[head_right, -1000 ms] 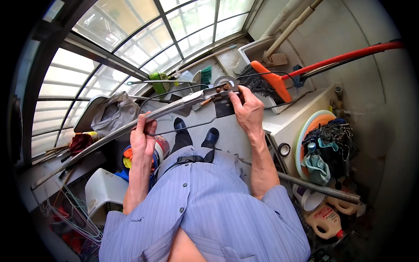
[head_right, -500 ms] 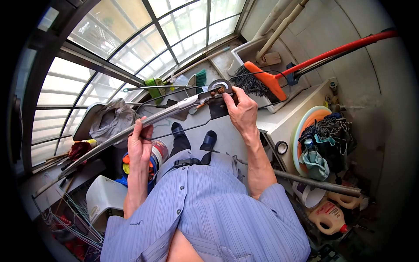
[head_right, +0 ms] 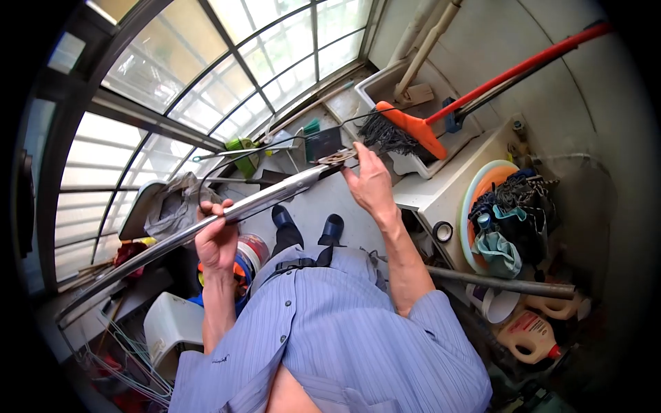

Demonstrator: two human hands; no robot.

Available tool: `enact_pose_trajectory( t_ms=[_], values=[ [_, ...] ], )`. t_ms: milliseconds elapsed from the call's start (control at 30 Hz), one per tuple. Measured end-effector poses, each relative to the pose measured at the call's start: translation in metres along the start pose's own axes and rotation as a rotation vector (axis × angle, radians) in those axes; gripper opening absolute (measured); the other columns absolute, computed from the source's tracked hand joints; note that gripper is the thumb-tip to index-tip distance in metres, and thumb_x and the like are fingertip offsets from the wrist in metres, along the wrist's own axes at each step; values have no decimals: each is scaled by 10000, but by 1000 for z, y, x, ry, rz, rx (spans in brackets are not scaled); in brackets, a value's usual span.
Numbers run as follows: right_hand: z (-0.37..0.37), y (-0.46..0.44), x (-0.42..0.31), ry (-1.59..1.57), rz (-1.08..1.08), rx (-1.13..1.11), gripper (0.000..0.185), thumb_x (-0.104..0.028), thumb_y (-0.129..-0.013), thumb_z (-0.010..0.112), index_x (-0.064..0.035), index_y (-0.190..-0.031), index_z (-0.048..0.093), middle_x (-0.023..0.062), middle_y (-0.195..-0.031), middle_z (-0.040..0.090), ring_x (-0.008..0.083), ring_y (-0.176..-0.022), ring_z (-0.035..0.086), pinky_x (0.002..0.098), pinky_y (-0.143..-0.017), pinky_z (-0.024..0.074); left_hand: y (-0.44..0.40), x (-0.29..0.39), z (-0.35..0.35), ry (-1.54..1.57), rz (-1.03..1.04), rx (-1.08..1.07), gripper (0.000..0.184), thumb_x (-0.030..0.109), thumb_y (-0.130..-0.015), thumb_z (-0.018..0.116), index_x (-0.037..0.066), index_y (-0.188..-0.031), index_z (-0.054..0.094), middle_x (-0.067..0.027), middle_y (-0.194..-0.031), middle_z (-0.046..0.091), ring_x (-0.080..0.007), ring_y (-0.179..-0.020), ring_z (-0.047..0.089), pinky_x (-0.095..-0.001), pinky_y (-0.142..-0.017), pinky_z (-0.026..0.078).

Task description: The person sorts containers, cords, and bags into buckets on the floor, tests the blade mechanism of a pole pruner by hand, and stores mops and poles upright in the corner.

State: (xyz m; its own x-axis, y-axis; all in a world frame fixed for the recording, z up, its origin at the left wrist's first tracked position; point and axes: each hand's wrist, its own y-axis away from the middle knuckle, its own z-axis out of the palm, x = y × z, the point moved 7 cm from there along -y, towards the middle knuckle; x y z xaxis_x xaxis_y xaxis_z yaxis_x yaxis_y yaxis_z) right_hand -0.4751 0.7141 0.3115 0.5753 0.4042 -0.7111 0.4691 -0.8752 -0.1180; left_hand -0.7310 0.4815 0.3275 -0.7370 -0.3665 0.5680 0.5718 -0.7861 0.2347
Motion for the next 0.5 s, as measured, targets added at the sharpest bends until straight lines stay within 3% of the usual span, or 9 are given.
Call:
enact_pose_trajectory(
  t_ms=[33,167,267,333,467,500],
  values=[
    [-2,2,-4,13,12,-25,541,-173,-827,704,12,-1302,519,231,-1107,626,393,-1040,604,442,-901,490,-1,7,2,-27,32,-37,484,-144,-732,580,101,-1147,623,-66,-970,659,-325,-1135,582,-446,-1100,364],
    [0,13,-2,1,-20,-65,496,-181,-818,725,12,-1237,543,223,-1053,632,401,-985,620,444,-870,504,-12,41,28,-200,212,-173,498,-123,-778,597,118,-1212,637,-40,-1102,649,-208,-977,610,-487,-1089,372],
    [11,28,0,87,-164,-218,466,-197,-816,735,11,-1192,554,217,-1024,634,409,-953,626,453,-853,510,-31,50,57,-432,167,-249,408,-97,-794,587,56,-1171,615,-56,-1056,629,-210,-944,605,-488,-1065,369],
    [21,42,7,129,-190,-353,451,-211,-821,734,1,-1178,559,215,-1003,633,413,-938,627,459,-848,512,-41,48,79,-450,199,-232,276,-67,-800,587,14,-1063,571,-76,-991,561,-232,-998,562,-414,-1058,345],
    [18,67,18,102,-122,-398,387,-215,-830,719,-26,-1134,572,224,-987,635,417,-936,629,469,-835,516,-70,30,130,-621,172,-366,259,-67,-781,598,17,-1024,565,-70,-894,535,-234,-974,556,-408,-1037,350],
    [17,75,22,131,-91,-443,429,-222,-841,720,-28,-1197,580,202,-1021,645,390,-960,633,442,-844,522,-81,25,143,-654,177,-393,229,-58,-767,614,9,-980,563,-77,-888,560,-224,-965,572,-395,-1022,373]
  ],
)
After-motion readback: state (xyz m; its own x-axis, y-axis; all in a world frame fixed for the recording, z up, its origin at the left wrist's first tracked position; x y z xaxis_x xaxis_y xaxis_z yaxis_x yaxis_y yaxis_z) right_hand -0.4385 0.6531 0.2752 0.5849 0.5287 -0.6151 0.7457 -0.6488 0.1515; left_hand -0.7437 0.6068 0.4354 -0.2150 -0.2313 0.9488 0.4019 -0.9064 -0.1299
